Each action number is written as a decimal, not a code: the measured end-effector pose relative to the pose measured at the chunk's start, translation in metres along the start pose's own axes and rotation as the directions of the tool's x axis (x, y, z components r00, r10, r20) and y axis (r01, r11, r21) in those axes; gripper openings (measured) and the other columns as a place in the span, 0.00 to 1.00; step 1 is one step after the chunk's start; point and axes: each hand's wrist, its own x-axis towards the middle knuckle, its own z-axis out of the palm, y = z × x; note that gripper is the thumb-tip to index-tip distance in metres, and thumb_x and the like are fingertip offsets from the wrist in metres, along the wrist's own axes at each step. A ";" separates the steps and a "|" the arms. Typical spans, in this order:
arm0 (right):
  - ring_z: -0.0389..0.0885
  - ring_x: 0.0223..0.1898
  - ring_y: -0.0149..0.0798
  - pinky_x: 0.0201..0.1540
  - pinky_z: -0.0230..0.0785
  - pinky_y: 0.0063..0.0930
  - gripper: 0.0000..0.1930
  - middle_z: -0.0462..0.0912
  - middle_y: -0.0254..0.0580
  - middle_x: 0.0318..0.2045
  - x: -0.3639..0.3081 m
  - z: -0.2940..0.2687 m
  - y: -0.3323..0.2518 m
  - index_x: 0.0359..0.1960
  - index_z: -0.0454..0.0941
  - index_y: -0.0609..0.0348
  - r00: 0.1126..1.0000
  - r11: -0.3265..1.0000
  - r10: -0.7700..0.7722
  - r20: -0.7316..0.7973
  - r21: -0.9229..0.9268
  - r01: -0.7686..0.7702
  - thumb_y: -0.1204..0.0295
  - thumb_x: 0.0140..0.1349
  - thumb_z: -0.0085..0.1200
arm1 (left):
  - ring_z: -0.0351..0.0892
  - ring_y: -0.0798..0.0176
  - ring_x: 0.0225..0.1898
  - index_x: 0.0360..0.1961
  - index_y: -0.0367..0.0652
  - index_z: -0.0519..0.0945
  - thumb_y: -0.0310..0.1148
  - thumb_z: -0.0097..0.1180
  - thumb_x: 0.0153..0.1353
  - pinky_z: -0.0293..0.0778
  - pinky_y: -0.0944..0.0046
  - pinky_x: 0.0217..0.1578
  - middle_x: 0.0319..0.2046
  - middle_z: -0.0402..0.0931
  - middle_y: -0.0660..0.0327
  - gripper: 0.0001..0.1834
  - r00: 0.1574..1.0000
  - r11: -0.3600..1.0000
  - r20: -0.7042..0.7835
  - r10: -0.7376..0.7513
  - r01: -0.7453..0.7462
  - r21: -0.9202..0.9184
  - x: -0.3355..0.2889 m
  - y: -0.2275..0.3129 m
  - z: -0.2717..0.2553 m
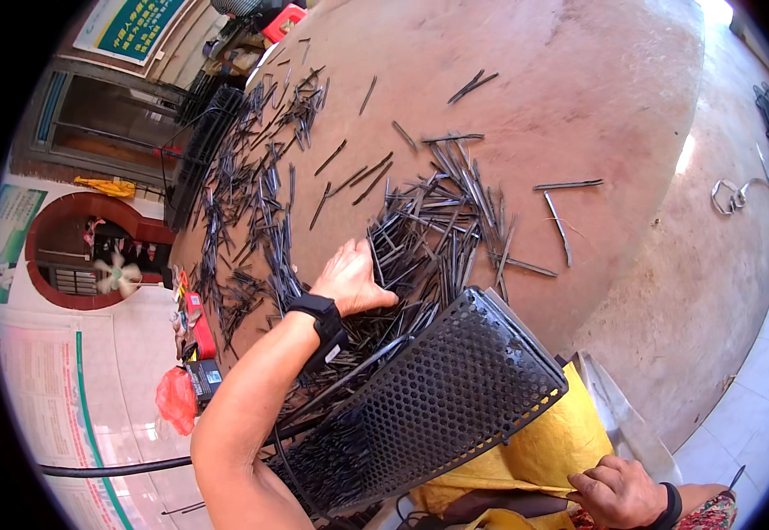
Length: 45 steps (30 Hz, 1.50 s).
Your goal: The person picks up thin metal strips from a pile on a table and inserts them one by one into the holes of a perforated metal grate.
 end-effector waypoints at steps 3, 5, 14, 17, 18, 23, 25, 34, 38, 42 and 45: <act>0.71 0.31 0.51 0.32 0.65 0.39 0.21 0.72 0.51 0.28 -0.001 0.000 0.002 0.43 0.71 0.72 1.000 1.000 0.006 0.024 0.016 -0.006 0.76 0.45 0.55 | 0.65 0.43 0.55 0.54 0.25 0.61 0.42 0.68 0.32 0.62 0.58 0.58 0.50 0.67 0.40 0.49 0.982 0.982 -0.183 -0.050 0.015 -0.189 -0.001 0.002 0.013; 0.71 0.31 0.51 0.32 0.65 0.39 0.21 0.72 0.51 0.28 -0.001 -0.002 0.001 0.43 0.71 0.72 1.000 1.000 0.013 0.029 0.010 -0.014 0.76 0.45 0.56 | 0.66 0.44 0.54 0.56 0.27 0.59 0.38 0.68 0.31 0.63 0.58 0.57 0.50 0.67 0.40 0.50 0.960 0.978 -0.273 -0.059 0.001 -0.208 0.003 0.003 0.017; 0.70 0.28 0.50 0.30 0.65 0.40 0.20 0.71 0.51 0.27 0.002 -0.006 -0.001 0.41 0.71 0.73 1.000 0.999 0.008 -0.004 0.035 -0.008 0.77 0.44 0.56 | 0.70 0.44 0.51 0.43 0.31 0.73 0.38 0.63 0.34 0.62 0.49 0.54 0.40 0.76 0.46 0.32 0.956 0.994 -0.276 -0.102 0.108 0.005 0.008 -0.031 -0.011; 0.70 0.28 0.50 0.30 0.65 0.39 0.20 0.71 0.51 0.26 0.002 -0.007 0.003 0.41 0.70 0.74 1.000 0.999 -0.002 -0.005 0.045 0.002 0.78 0.44 0.56 | 0.61 0.43 0.59 0.42 0.32 0.74 0.43 0.63 0.36 0.49 0.41 0.60 0.50 0.70 0.44 0.33 0.945 0.966 -0.316 0.080 0.004 0.258 0.004 -0.016 -0.013; 0.70 0.27 0.50 0.30 0.65 0.39 0.20 0.71 0.51 0.26 0.002 -0.007 0.003 0.41 0.70 0.74 1.000 0.999 -0.006 -0.005 0.049 0.006 0.78 0.43 0.56 | 0.57 0.42 0.61 0.43 0.31 0.74 0.45 0.63 0.37 0.45 0.39 0.61 0.53 0.66 0.43 0.34 0.938 0.943 -0.318 0.137 -0.026 0.332 -0.002 -0.008 -0.014; 0.70 0.27 0.50 0.29 0.64 0.39 0.19 0.72 0.51 0.26 0.002 -0.006 0.001 0.40 0.71 0.73 0.999 0.999 -0.013 -0.034 0.046 0.014 0.79 0.43 0.55 | 0.41 0.42 0.67 0.66 0.37 0.43 0.56 0.69 0.31 0.47 0.54 0.65 0.65 0.43 0.39 0.67 0.993 0.982 -0.012 0.113 -0.114 -0.150 0.004 -0.005 -0.007; 0.70 0.27 0.50 0.29 0.64 0.39 0.18 0.72 0.51 0.26 0.002 -0.006 0.000 0.39 0.71 0.73 0.999 0.999 -0.012 -0.041 0.050 0.014 0.79 0.43 0.55 | 0.40 0.44 0.68 0.66 0.37 0.37 0.51 0.73 0.28 0.47 0.57 0.65 0.65 0.39 0.37 0.71 0.994 0.971 -0.076 0.081 -0.096 -0.217 0.007 -0.009 -0.009; 0.70 0.26 0.49 0.28 0.63 0.39 0.16 0.72 0.50 0.25 -0.003 -0.003 -0.003 0.38 0.72 0.70 1.000 0.998 0.022 -0.007 0.055 -0.022 0.75 0.47 0.57 | 0.56 0.43 0.62 0.64 0.24 0.38 0.51 0.74 0.26 0.53 0.60 0.63 0.58 0.57 0.33 0.73 0.993 0.907 -0.020 -0.115 0.097 -0.409 0.015 -0.019 -0.005; 0.70 0.27 0.49 0.27 0.63 0.40 0.17 0.72 0.49 0.25 -0.001 -0.008 0.005 0.38 0.71 0.69 1.000 0.998 0.007 0.018 0.056 -0.008 0.74 0.47 0.57 | 0.71 0.45 0.49 0.41 0.27 0.72 0.52 0.71 0.27 0.67 0.56 0.51 0.44 0.72 0.43 0.44 0.996 0.983 -0.009 -0.084 0.082 -0.162 0.007 -0.002 -0.019; 0.70 0.28 0.49 0.27 0.63 0.41 0.19 0.72 0.49 0.26 -0.001 -0.006 -0.002 0.39 0.71 0.69 1.000 1.000 0.000 0.013 0.008 0.000 0.73 0.45 0.57 | 0.73 0.46 0.44 0.31 0.29 0.75 0.47 0.68 0.28 0.69 0.55 0.48 0.39 0.72 0.45 0.33 0.995 0.998 -0.097 0.033 -0.038 -0.043 0.002 0.009 -0.024; 0.70 0.28 0.49 0.27 0.63 0.41 0.19 0.72 0.48 0.26 -0.003 -0.005 -0.001 0.38 0.71 0.68 0.999 1.000 -0.007 0.036 0.022 0.006 0.72 0.44 0.58 | 0.73 0.41 0.43 0.32 0.28 0.73 0.38 0.66 0.31 0.70 0.54 0.48 0.39 0.70 0.42 0.28 0.971 0.984 -0.220 0.098 -0.128 -0.126 0.004 0.003 -0.001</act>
